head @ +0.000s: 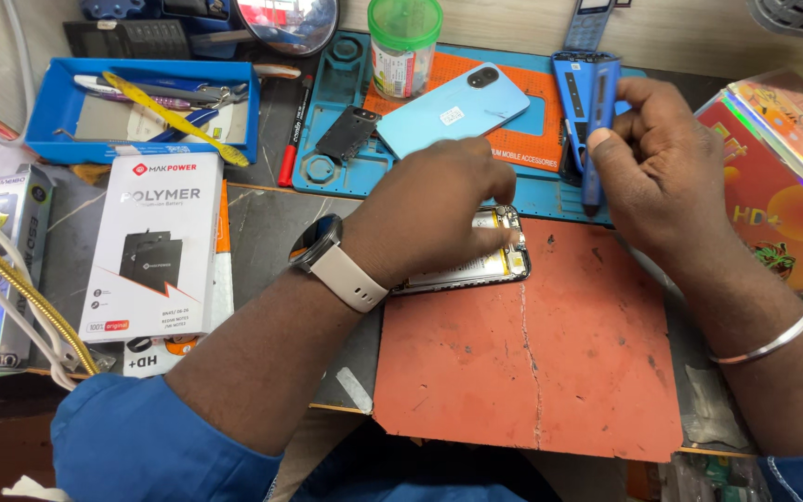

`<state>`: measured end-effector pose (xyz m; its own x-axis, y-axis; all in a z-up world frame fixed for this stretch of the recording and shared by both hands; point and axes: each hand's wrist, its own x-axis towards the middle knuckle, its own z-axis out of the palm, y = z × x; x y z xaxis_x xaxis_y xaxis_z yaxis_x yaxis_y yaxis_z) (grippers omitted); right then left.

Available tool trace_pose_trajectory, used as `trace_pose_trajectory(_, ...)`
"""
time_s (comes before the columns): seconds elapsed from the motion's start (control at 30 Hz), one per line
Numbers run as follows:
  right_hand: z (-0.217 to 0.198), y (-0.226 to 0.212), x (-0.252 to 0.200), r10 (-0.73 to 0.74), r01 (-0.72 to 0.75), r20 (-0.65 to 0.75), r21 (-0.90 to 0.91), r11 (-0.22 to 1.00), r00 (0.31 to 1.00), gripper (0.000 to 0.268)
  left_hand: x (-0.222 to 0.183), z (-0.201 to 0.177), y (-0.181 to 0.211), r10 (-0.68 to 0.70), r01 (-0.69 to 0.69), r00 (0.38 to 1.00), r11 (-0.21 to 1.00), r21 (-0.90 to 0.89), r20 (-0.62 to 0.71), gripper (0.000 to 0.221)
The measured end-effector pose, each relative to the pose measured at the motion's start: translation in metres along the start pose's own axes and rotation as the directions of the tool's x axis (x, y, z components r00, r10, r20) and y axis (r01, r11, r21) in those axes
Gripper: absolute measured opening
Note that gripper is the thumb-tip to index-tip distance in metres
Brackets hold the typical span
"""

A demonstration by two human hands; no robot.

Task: The person uses a blue electric screwdriver to remove screws from a disassembled smartphone. They then use tweezers to handle small components and wires within the device's internal chassis.

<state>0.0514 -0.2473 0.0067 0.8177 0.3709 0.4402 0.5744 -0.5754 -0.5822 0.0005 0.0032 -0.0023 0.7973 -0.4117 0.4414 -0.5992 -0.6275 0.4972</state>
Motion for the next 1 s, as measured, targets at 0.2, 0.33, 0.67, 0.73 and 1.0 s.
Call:
trace_pose_trajectory(0.2, 0.009, -0.011, 0.008, 0.069, -0.036, 0.107, -0.284, 0.958, 0.992, 0.041, -0.003, -0.006, 0.007, -0.026, 0.005, 0.985, 0.992, 0.126, 0.17, 0.075)
trace_pose_trajectory(0.33, 0.009, -0.022, 0.011, 0.108, -0.021, 0.198, -0.396, 0.918, 0.974, 0.039, -0.002, -0.004, 0.01, -0.016, -0.011, 0.987, 0.986, 0.164, 0.162, 0.088)
trace_pose_trajectory(0.67, 0.005, -0.026, 0.001, -0.088, 0.097, 0.064, -0.162, 0.982, 0.994, 0.028, -0.003, -0.004, 0.016, -0.045, 0.044, 0.996, 0.999, 0.01, 0.073, 0.06)
trace_pose_trajectory(0.73, 0.006, -0.024, 0.0, -0.106, 0.112, 0.051, -0.138, 0.984, 0.993, 0.026, 0.003, -0.009, 0.011, -0.093, 0.114, 0.98, 0.987, -0.113, 0.178, 0.039)
trace_pose_trajectory(1.0, 0.002, -0.022, -0.002, -0.159, 0.066, 0.144, 0.505, 0.861, 0.977, 0.05, 0.005, -0.023, 0.0, -0.116, 0.001, 0.985, 0.74, -0.673, -0.127, 0.019)
